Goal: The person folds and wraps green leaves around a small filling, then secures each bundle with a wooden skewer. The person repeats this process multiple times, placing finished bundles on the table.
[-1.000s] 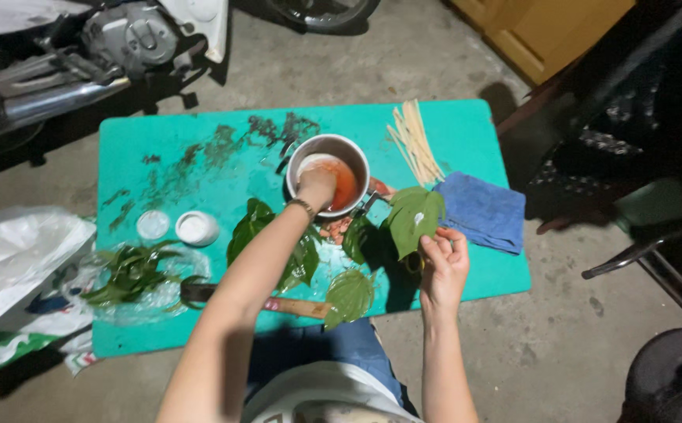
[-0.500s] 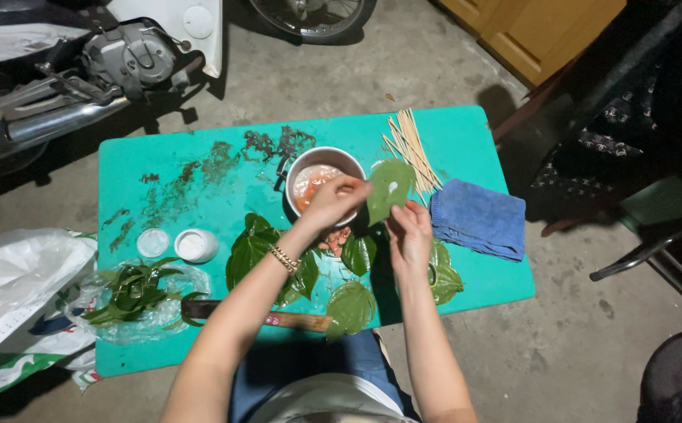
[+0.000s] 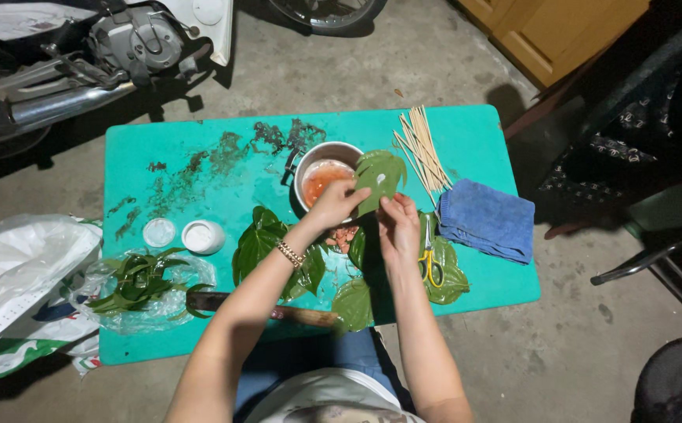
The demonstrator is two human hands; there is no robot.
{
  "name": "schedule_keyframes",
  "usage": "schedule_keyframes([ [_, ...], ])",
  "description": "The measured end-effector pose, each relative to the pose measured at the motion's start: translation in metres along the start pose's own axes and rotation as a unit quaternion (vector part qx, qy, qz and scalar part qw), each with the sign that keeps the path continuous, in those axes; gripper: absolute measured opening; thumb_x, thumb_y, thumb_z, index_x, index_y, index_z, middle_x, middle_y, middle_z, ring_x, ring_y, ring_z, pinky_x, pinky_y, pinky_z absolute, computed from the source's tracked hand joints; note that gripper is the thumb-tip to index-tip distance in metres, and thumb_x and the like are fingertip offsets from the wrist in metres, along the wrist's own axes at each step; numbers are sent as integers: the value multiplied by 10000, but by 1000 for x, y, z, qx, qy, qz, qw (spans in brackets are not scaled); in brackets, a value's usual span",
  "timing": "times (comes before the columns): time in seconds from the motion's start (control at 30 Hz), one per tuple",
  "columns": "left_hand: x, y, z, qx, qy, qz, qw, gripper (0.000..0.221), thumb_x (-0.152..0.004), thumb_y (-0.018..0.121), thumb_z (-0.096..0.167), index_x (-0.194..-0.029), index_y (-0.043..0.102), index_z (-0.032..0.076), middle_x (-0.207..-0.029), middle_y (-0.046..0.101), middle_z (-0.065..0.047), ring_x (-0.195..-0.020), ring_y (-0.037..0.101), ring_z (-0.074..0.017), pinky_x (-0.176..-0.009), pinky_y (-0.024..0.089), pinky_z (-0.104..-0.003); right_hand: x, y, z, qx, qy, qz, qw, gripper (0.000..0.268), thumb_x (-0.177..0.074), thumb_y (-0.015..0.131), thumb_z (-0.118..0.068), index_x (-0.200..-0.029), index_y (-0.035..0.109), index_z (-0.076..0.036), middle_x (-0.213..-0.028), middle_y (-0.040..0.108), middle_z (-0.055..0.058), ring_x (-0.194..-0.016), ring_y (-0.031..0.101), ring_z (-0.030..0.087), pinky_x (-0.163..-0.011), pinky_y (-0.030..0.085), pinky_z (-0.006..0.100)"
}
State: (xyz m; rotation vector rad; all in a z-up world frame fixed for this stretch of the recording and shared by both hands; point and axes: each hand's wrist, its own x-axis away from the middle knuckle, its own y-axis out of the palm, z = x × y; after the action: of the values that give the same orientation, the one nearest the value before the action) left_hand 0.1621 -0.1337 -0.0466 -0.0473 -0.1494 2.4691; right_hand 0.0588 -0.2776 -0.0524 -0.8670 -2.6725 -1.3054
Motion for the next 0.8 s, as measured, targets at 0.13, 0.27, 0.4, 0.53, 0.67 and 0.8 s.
schedule_keyframes([
  [0.13,-2,-22,7,-53,131,0,990,405,-930,689,164,-1292,600,7,-1161,684,-60,-1010,688,-232,-898,523,-351,3,3,-14,7,-21,19,1000,327,-863,725,40,-1129,567,-66,-930,678,66,-817,667,176,-742,535,287],
  [0.27,-9,-39,-6,-551,18,56,833,244,-867,711,156,-1090,756,71,-1009,739,-162,-932,715,-319,-838,531,-436,11,-5,-37,6,-72,20,997,330,-882,731,36,-1151,559,-46,-933,670,72,-850,662,170,-793,559,307],
  [0.4,-29,-29,-36,-661,-67,-22,747,117,-902,685,174,-928,798,159,-959,763,-94,-898,741,-270,-755,561,-410,24,-15,-50,26,-102,24,994,323,-900,725,24,-1164,554,-52,-956,674,55,-871,650,147,-803,543,301],
  [0.53,-33,-25,-50,-700,110,78,701,145,-685,681,181,-777,781,232,-960,774,-55,-926,756,-246,-886,482,-470,34,-22,-59,34,-120,14,992,320,-903,726,31,-1155,552,-61,-956,664,50,-880,652,148,-817,546,310],
  [0.67,-20,-22,-36,-661,39,34,749,256,-869,668,106,-1063,781,229,-1000,744,-85,-994,709,-257,-979,446,-555,42,-28,-60,48,-113,34,992,314,-886,722,24,-1129,545,-70,-1000,701,49,-897,671,142,-810,540,296],
  [0.8,-6,-33,5,-616,81,65,781,385,-808,674,7,-1151,768,155,-1094,720,-96,-976,713,-253,-970,484,-505,48,-25,-58,50,-105,27,993,323,-901,733,17,-1154,555,-75,-950,674,40,-849,647,137,-773,536,303],
])
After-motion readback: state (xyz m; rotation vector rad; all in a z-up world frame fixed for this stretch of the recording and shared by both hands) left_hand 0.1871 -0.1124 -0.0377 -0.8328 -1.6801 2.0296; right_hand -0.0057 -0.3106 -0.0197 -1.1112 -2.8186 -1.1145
